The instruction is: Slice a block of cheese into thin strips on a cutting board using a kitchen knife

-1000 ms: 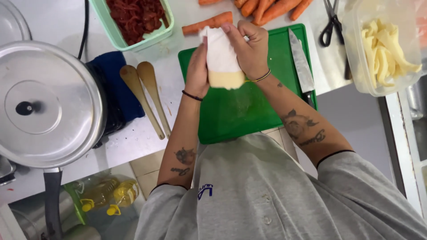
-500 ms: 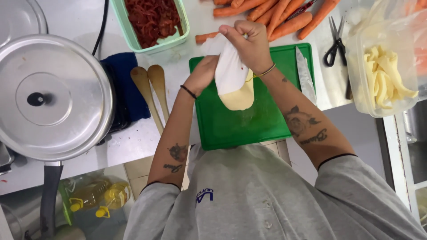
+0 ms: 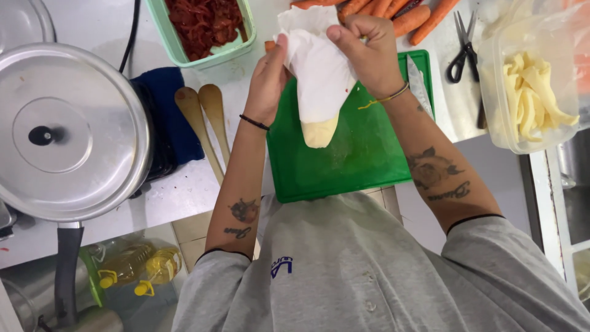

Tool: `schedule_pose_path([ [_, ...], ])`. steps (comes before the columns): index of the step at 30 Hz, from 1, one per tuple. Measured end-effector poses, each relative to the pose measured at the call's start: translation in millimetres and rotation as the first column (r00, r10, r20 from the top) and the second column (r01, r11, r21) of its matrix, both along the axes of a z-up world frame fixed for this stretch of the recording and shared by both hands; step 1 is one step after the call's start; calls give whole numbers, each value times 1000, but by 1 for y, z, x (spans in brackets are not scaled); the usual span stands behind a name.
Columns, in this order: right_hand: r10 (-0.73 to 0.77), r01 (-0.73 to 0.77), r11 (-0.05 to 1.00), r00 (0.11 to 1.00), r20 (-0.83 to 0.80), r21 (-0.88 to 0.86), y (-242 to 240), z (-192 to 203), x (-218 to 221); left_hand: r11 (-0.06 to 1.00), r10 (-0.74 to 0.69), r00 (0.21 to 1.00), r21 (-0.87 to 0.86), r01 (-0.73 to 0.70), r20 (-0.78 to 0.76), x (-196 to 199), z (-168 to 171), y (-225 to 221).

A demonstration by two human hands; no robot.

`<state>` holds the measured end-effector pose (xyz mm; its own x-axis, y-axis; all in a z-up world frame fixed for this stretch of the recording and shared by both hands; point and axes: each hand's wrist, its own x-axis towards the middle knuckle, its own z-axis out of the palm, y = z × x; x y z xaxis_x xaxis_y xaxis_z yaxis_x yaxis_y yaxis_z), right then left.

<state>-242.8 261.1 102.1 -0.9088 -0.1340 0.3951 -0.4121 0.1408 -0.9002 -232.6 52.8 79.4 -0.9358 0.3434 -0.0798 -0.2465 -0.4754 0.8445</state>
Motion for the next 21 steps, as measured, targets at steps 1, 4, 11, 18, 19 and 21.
schedule_pose_path([
  [1, -7, 7, 1000, 1000, 0, 0, -2, 0, 2, 1000, -7, 1000, 0, 7, 0, 4, -1, -1],
  [4, -43, 59, 985, 994, 103, -165, -8, 3, 1, 996, 12, 998, -90, -19, -68, 14, -10, -4],
  [11, -195, 497, 636, 844, 500, -591, -29, 31, -14, 892, -22, 927, -426, -150, -373, 48, -98, 21],
  [18, -403, 618, 540, 786, 469, -572, -33, 96, 9, 695, -150, 935, -706, -133, -323, 69, -71, 49],
  [19, -437, 643, 509, 766, 471, -572, -20, 95, 16, 698, -194, 927, -709, -100, -321, 67, -77, 46],
  [21, -485, 674, 431, 734, 475, -600, -11, 88, 36, 600, -284, 919, -798, -53, -274, 70, -90, 44],
])
